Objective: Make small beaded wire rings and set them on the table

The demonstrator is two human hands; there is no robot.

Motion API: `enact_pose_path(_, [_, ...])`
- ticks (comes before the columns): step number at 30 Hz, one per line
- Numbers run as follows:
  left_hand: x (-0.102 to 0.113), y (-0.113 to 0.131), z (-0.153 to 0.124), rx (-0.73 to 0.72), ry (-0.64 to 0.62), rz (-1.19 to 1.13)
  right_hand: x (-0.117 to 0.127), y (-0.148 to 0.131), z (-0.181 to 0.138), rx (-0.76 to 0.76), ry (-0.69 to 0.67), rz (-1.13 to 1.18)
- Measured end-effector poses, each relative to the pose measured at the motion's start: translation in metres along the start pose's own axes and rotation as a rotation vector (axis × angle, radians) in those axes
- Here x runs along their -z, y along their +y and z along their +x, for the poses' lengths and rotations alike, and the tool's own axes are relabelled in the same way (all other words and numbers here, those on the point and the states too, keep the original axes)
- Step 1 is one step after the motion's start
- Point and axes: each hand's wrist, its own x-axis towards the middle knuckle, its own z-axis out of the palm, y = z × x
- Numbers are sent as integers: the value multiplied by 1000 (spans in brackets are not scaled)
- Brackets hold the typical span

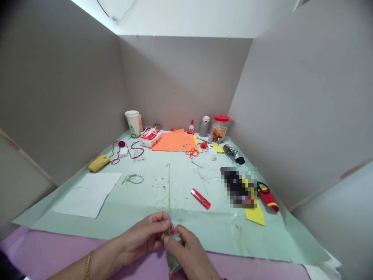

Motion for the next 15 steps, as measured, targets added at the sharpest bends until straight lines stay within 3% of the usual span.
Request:
enact_pose_path(3, [-1,-3,-1,-14,-58,-127,5,-5,0,119,24,-192])
enact_pose_path(9, [-3,-15,3,-2,-63,-173,7,-17,-8,25,-61,-394])
enact_pose_path(15, [-13,-10,2,-74,23,-108,23,-22,-7,-6,139,-621])
